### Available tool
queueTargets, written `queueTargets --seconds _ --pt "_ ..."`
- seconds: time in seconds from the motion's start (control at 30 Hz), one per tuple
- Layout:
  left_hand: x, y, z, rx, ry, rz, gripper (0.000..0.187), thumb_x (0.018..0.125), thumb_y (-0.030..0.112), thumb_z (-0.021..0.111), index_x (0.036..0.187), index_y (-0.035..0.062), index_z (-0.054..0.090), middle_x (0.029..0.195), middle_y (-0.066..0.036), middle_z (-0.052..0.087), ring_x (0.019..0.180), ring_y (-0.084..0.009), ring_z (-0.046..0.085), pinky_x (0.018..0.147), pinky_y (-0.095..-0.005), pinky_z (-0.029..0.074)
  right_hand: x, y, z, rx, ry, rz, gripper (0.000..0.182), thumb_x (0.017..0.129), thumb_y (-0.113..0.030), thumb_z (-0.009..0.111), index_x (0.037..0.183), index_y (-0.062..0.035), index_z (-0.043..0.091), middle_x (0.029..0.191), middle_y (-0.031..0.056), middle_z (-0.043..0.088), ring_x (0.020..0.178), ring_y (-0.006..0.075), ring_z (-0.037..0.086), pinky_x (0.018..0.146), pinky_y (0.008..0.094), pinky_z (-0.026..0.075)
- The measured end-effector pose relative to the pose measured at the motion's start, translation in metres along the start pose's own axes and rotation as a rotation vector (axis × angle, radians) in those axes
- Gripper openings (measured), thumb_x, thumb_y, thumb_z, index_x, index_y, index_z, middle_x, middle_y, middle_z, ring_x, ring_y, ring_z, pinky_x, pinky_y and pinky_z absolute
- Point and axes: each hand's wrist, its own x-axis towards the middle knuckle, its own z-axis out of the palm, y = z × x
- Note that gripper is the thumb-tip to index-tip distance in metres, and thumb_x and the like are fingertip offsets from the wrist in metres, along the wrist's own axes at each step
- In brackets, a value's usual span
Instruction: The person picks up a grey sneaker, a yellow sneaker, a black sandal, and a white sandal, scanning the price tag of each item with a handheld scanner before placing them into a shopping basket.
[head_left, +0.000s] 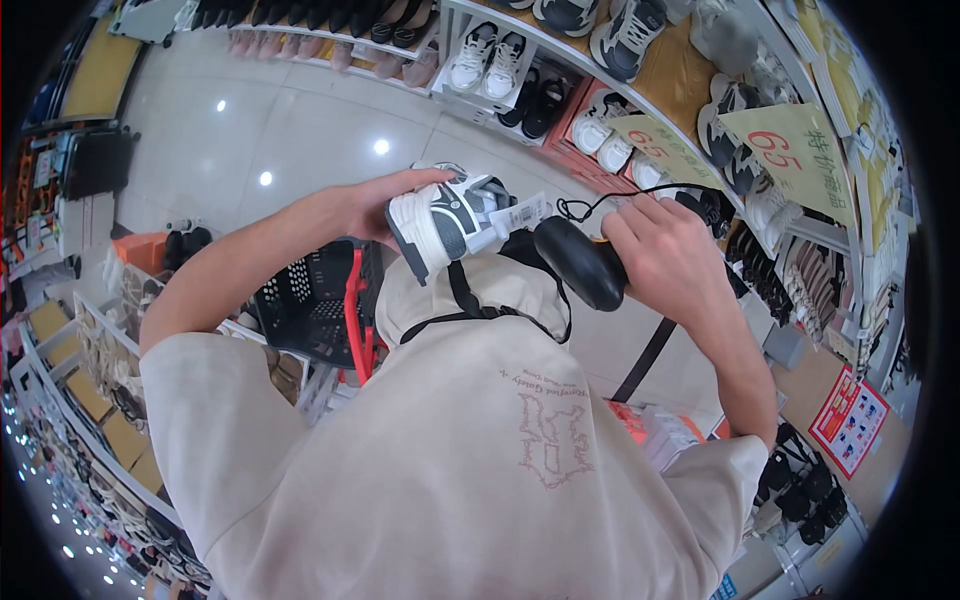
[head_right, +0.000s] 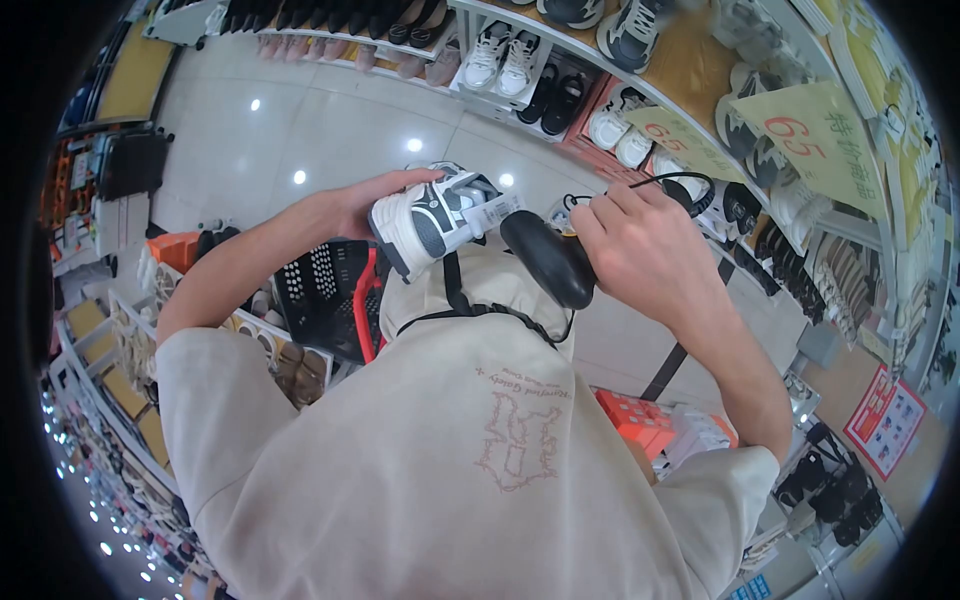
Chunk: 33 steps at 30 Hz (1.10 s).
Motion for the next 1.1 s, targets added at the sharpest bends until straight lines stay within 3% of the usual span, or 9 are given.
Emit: queueTargets --seconds 0.23,0.57,0.67,0.73,0.77,0.83,0.9,0.97,1.1 --pt "0.0 0.0 -0.002 0.017 0.016 -0.031 0.052 0.093 0.052 0.064 0.125 0.0114 0.066 0.115 -0.004 0.073 0.1 -0.017 0.071 0.093 -0.037 0.056 -0.002 -0.006 -0.007 -0.059 -0.018 -0.036 0.009 0.076 -0.012 0.065 0.081 -0.0078 0.058 0.074 0.003 0.059 0.079 0.0197 0.062 0.072 0.032 0.051" --pt "0.017 0.003 -0.022 -0.035 -0.02 -0.034 0.05 0.096 0.052 0.059 0.127 0.0129 0.064 0.119 -0.004 0.072 0.104 -0.0174 0.07 0.096 -0.0374 0.055 -0.013 -0.005 -0.035 -0.074 -0.05 0.024 0.014 0.073 -0.012 0.069 0.081 -0.009 0.057 0.072 0.0023 0.054 0.078 0.0182 0.06 0.068 0.0311 0.049" --pt "0.004 0.015 0.006 -0.04 -0.012 0.051 0.049 0.1 0.049 0.055 0.129 0.0109 0.063 0.12 -0.008 0.071 0.104 -0.0187 0.07 0.095 -0.0364 0.056 -0.014 0.003 -0.03 0.119 0.015 0.079 0.025 0.069 -0.01 0.072 0.091 -0.005 0.062 0.077 0.0041 0.059 0.084 0.0203 0.063 0.071 0.0342 0.05" --pt "0.002 0.019 0.022 -0.099 -0.059 0.146 0.051 0.101 0.048 0.053 0.132 0.008 0.061 0.121 -0.011 0.07 0.104 -0.0203 0.071 0.094 -0.0366 0.058 -0.021 0.005 -0.019 0.439 0.028 0.204 0.04 0.07 -0.007 0.076 0.108 -0.0011 0.064 0.089 0.0096 0.067 0.096 0.0243 0.066 0.083 0.0353 0.052" --pt "0.006 0.021 0.029 -0.079 -0.066 0.142 0.051 0.101 0.048 0.053 0.132 0.008 0.061 0.121 -0.011 0.07 0.104 -0.0203 0.071 0.094 -0.0366 0.058 -0.026 0.006 -0.011 0.433 0.037 0.222 0.04 0.07 -0.007 0.076 0.108 -0.0011 0.064 0.089 0.0096 0.067 0.096 0.0243 0.066 0.083 0.0353 0.052" --pt "0.024 0.028 0.05 -0.172 -0.137 0.296 0.053 0.102 0.047 0.051 0.137 0.0073 0.056 0.124 -0.012 0.068 0.107 -0.0219 0.07 0.096 -0.0381 0.057 -0.04 0.012 0.013 1.071 0.311 0.494 0.041 0.08 -0.008 0.076 0.118 -0.0016 0.064 0.1 0.0124 0.071 0.1 0.0237 0.069 0.09 0.0351 0.051" --pt "0.039 0.037 0.074 -0.196 -0.156 0.375 0.055 0.103 0.045 0.048 0.142 0.0058 0.05 0.129 -0.013 0.065 0.11 -0.0239 0.069 0.098 -0.0389 0.056 -0.039 0.017 0.038 1.221 0.256 0.843 0.041 0.088 -0.006 0.074 0.128 -0.0005 0.063 0.111 0.0032 0.071 0.085 0.0091 0.063 0.075 0.0275 0.049" --pt "0.071 0.039 0.085 -0.168 -0.148 0.451 0.054 0.105 0.042 0.045 0.144 0.0039 0.046 0.133 -0.014 0.062 0.118 -0.0253 0.064 0.101 -0.0404 0.054 -0.045 0.027 0.076 1.456 0.416 1.022 0.036 0.088 -0.007 0.075 0.123 -0.0027 0.067 0.108 0.0027 0.071 0.081 0.0072 0.061 0.071 0.0249 0.049" --pt "0.106 0.051 0.114 -0.224 -0.184 0.521 0.054 0.102 0.038 0.054 0.14 -0.001 0.049 0.129 -0.014 0.065 0.113 -0.0227 0.067 0.099 -0.0376 0.055 -0.039 0.031 0.09 1.424 0.649 1.017 0.036 0.088 -0.007 0.076 0.123 -0.0042 0.067 0.107 0.0036 0.07 0.079 0.007 0.06 0.07 0.0256 0.048"
